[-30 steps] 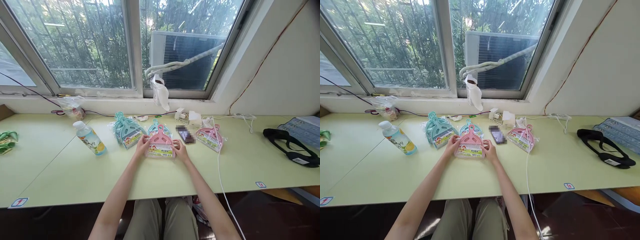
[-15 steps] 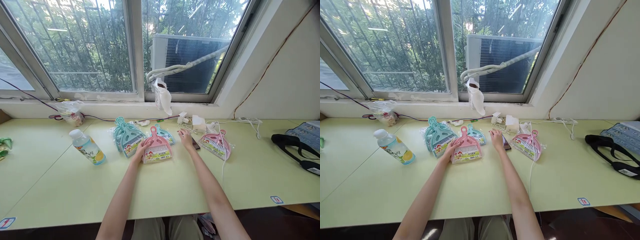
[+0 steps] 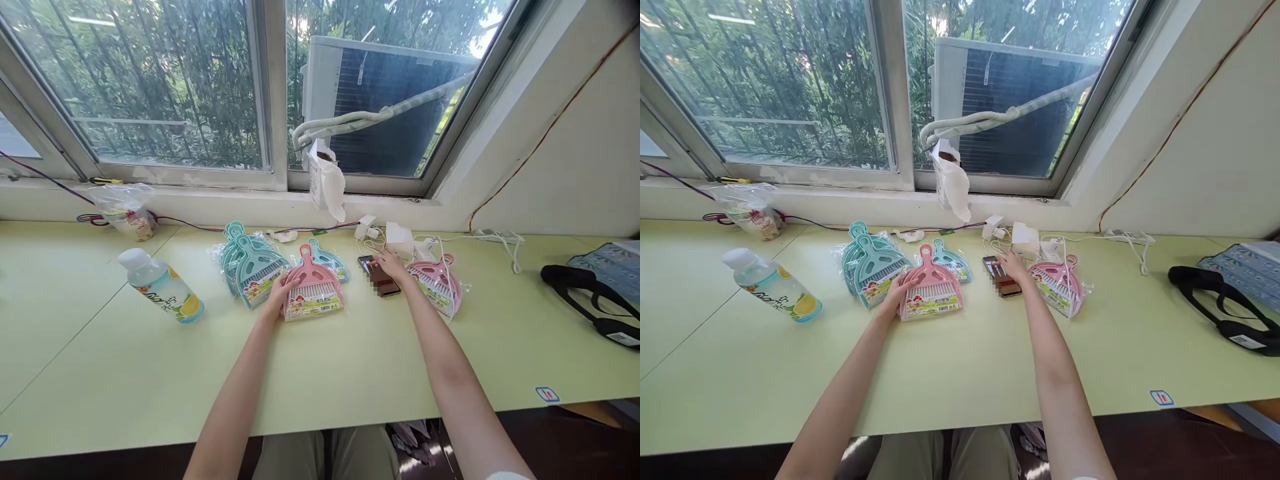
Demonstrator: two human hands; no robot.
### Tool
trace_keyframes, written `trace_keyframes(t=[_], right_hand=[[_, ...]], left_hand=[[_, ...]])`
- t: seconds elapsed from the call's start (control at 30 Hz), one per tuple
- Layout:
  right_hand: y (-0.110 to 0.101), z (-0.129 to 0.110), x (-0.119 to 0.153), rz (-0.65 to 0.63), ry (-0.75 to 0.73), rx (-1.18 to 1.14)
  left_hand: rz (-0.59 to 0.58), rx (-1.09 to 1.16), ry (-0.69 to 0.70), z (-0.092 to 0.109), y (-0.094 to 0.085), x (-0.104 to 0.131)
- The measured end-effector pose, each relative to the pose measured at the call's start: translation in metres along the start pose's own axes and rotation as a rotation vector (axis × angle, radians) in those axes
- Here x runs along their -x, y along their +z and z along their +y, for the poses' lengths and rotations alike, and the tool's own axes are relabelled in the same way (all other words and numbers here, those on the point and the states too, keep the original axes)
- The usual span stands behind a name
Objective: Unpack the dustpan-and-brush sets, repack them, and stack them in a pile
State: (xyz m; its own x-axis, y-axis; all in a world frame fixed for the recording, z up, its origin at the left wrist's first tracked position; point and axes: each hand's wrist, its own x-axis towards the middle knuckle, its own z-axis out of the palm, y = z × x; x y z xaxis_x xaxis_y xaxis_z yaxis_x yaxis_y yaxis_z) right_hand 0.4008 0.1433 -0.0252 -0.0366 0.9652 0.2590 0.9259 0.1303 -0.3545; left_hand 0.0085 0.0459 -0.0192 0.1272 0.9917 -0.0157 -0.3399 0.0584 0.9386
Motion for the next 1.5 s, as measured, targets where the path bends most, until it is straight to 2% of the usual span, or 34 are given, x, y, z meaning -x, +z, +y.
trace_keyframes(t=[0.1,0.2,0.33,0.5,0.63,0.77,0.97,1.33,1.5], right_hand=[[-0.011,0.01,0.013,0.047,0.016,-0.048],[-0.011,0.014,0.025,0.137,0.013,-0.094],[-0.007,0.01,0.036,0.166,0.003,-0.084],[-0.004,0.002,0.054,0.303,0.036,-0.115],[-0.003,-0.003,0.067,0.349,0.051,-0.125],[-0.002,-0.008,0.072,0.344,0.059,-0.119],[0.004,-0.011,0.074,0.25,0.106,-0.077],[0.008,-0.01,0.073,0.247,0.092,-0.093],[-0.003,0.0,0.073,0.273,0.079,-0.183]], left_hand=[[0.001,-0.009,-0.015,0.001,0.003,0.001],[-0.02,-0.015,-0.026,0.004,0.005,0.003],[-0.033,-0.022,-0.011,0.006,0.007,0.005],[-0.007,-0.039,-0.027,0.006,0.006,0.004],[0.005,-0.063,-0.03,0.004,0.005,0.003],[0.024,-0.064,-0.039,0.002,0.005,0.001],[0.014,-0.072,-0.03,0.003,0.006,0.002],[0.033,-0.077,-0.038,-0.003,0.001,-0.002],[0.028,-0.078,-0.015,-0.003,0.0,-0.002]])
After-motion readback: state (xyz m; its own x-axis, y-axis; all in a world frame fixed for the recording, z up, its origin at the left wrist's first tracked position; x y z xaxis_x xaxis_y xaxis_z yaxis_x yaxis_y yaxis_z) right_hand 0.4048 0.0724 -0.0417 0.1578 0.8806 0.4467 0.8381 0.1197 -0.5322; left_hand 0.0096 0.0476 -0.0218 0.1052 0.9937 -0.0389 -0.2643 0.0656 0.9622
